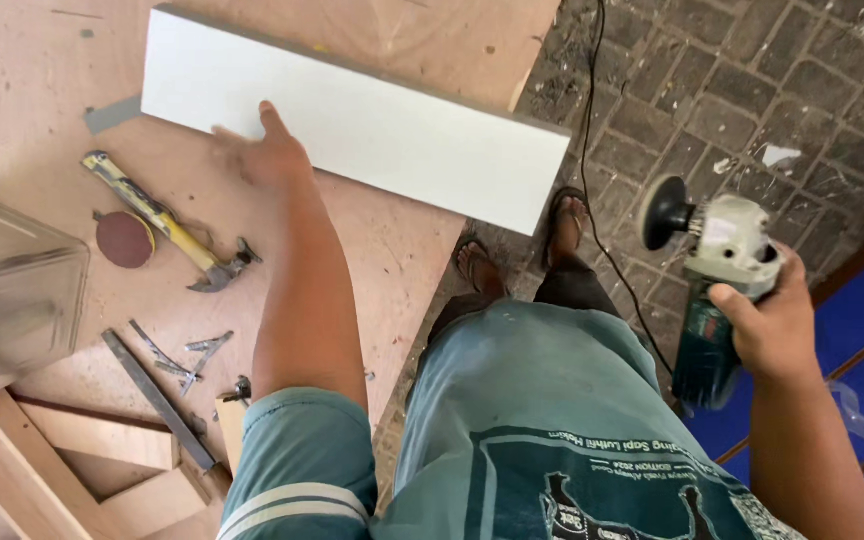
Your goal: The person sands the edges and surfaces of several wooden boards by hand using a power sander.
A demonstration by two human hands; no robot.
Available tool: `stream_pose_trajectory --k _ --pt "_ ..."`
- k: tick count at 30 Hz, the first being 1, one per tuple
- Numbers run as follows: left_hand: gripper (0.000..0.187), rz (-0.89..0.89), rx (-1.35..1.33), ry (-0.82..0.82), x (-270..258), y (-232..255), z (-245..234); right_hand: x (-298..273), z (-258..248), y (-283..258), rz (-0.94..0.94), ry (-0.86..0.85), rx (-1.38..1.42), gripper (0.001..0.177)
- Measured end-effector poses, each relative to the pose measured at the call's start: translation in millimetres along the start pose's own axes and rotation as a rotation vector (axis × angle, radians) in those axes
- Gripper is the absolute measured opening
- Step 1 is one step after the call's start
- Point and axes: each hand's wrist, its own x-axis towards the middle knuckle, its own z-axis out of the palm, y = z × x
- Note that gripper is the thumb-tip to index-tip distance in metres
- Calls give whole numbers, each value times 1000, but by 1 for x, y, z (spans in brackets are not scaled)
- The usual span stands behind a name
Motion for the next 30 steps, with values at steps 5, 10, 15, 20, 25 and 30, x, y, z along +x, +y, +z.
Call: stream_pose_trajectory --k 5,10,15,20,25,30 --pt "82 475 253 -101 -90 17 6 6 29 -46 43 -78 -301 95" --pt "83 757 427 -305 -154 2 54 26 48 -47 -133 -309 -514 110" --pt "84 787 651 -201 -167 14 49 40 57 -6 -493 -354 -536 116" --pt "82 778 741 -148 -168 14 55 48 60 0 -688 -328 -547 116" --pt "78 767 641 -151 -166 15 55 51 61 3 -722 -328 -549 116" --pt "75 797 631 -108 -161 9 61 52 64 8 -744 -349 -538 115"
